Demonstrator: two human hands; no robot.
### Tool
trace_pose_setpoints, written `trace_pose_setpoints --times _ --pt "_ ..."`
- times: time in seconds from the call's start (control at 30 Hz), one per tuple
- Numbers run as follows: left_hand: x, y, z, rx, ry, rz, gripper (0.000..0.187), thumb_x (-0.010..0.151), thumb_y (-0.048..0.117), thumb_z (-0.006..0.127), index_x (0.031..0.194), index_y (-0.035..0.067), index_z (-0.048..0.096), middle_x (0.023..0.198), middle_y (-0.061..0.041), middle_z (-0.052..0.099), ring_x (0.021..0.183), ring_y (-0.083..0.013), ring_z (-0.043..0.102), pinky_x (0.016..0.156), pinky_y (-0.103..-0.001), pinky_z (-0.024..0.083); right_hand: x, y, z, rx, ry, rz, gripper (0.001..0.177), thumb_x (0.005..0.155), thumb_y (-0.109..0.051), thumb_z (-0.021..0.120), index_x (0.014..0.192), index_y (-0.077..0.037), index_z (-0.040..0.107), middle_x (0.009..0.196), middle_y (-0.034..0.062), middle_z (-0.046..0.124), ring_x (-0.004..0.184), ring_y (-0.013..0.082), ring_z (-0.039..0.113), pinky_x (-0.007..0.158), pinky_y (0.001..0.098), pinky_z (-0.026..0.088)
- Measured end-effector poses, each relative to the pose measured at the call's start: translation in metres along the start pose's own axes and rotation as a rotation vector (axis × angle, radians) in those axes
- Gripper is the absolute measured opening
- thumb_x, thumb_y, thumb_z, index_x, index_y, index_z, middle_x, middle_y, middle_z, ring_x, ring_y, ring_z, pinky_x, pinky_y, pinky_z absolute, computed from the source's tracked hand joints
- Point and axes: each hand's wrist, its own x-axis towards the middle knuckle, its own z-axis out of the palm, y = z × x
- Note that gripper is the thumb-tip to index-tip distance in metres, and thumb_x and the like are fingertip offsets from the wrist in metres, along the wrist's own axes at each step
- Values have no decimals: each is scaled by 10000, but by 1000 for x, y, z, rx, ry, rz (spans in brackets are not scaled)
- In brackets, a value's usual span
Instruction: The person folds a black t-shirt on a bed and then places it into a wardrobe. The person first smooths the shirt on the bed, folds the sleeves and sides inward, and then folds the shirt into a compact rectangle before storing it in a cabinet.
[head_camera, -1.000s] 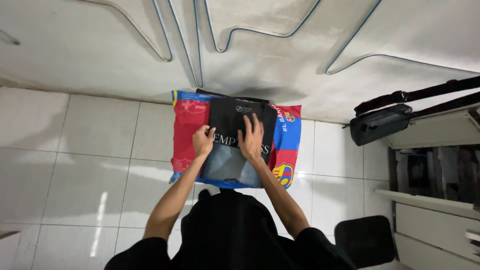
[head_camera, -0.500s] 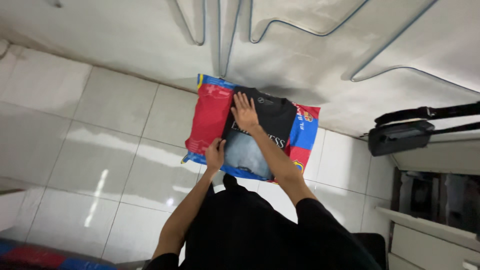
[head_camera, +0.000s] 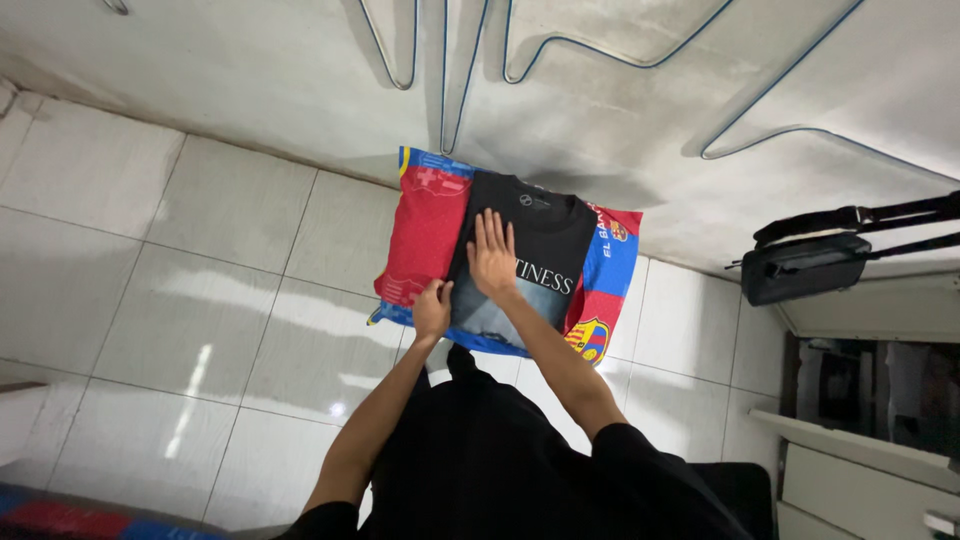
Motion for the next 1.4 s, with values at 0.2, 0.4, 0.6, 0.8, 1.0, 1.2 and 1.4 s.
trace_pose_setpoints --times 0.2,0.4,0.6,0.8,1.0,1.2,1.4 --pt "-24 12 -21 131 167 118 308 936 334 696 983 34 644 909 -186 699 862 -409 668 746 -505 523 -46 -35 -13 -33 -117 -126 682 966 -192 576 1552 76 351 1619 252 372 1529 383 337 1275 526 214" --pt "-42 -1 -21 163 116 151 310 899 313 767 949 29 653 994 -227 681 886 -406 665 749 -481 536 -33 -36 1 -14 -64 -78 682 989 -221 566 1543 107 340 1604 291 367 1519 411 331 1272 516 213" --pt "-40 -18 -36 -526 -114 -181 267 859 139 775 1023 8 610 822 -151 721 661 -203 737 587 -310 571 48 7 49 -29 -77 62 674 1021 -314 539 1526 90 348 1591 292 368 1496 418 333 1249 522 224" --pt "-39 -31 -46 -657 -245 -223 266 878 98 784 1099 8 666 865 -63 709 727 -138 734 641 -264 601 97 37 58 168 -179 178 609 1068 -295 508 1553 36 349 1598 269 369 1501 436 328 1247 547 245" --pt "-29 -34 -46 -374 -270 32 268 860 118 849 1039 -4 692 785 -102 696 690 -171 682 626 -280 551 9 3 13 212 41 2 577 1061 -171 540 1582 5 366 1652 304 317 1542 464 303 1292 538 250" --pt "-24 -36 -39 -475 -290 -108 196 880 100 806 923 -8 649 812 -98 735 703 -134 717 630 -277 593 -120 -42 -41 24 -164 -91 685 959 -272 633 1550 -33 382 1612 239 348 1510 392 315 1237 542 210" --pt "-16 -44 -49 -356 -394 -103 202 884 113 786 948 -5 636 830 -97 741 737 -137 715 656 -276 560 -206 -6 -62 83 -43 172 662 985 -206 626 1558 13 377 1606 228 403 1512 380 357 1246 526 234"
